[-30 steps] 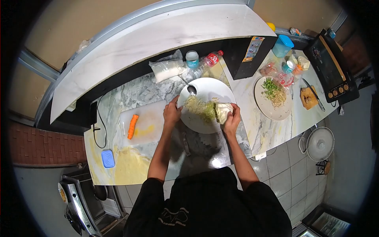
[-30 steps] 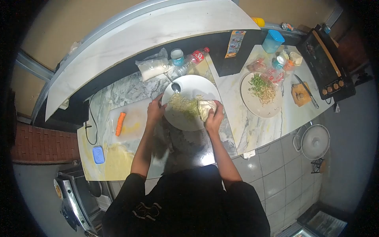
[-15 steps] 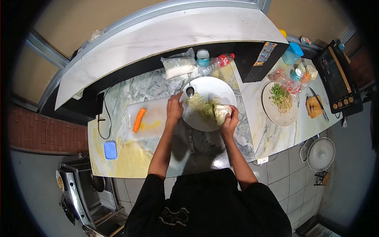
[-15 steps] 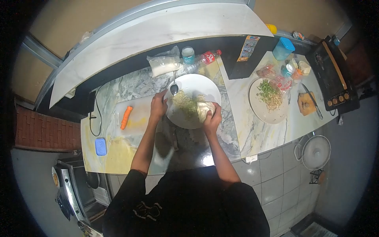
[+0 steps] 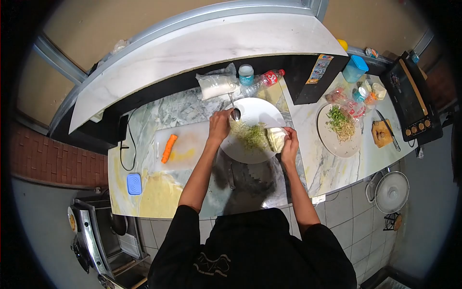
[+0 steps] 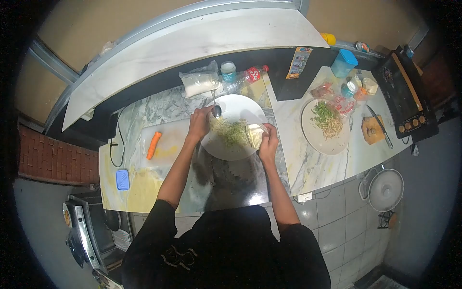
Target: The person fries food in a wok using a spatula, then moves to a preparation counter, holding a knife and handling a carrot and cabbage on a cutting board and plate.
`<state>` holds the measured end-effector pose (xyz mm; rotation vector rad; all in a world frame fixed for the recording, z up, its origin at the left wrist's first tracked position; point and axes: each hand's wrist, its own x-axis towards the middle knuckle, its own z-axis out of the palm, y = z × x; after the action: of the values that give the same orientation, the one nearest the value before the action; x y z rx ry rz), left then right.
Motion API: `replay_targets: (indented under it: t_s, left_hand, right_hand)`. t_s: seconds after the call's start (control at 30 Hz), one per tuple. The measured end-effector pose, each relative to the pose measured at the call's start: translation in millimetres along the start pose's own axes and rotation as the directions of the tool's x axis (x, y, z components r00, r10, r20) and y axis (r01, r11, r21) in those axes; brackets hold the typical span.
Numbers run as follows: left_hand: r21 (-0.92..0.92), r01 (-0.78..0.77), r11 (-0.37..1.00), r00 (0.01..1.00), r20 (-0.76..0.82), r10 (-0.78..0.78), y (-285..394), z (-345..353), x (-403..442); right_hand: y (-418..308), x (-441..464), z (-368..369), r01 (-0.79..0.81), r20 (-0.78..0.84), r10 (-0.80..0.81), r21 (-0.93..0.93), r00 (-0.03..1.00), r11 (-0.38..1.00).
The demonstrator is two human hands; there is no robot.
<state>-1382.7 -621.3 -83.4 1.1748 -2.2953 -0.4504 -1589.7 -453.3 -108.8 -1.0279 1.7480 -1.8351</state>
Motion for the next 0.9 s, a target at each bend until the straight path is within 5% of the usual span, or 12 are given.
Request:
replay_targets:
  t_s: [0.37, 0.9]
  left_hand:
    - [0.240, -0.026, 0.971, 0.983, 0.183, -0.019, 12.2, 17.9, 34.5]
    - [0.061, -0.069, 0.996, 0.981, 0.186, 0.057, 28.2, 25.5, 27.3]
  right_hand:
    - [6.1, 2.4, 5.3, 0.010, -0.003, -0.010, 0.017, 1.000, 1.000]
    - [7.3, -2.5, 9.7, -0.016, 0.005, 0.016, 0.019, 1.000, 1.000]
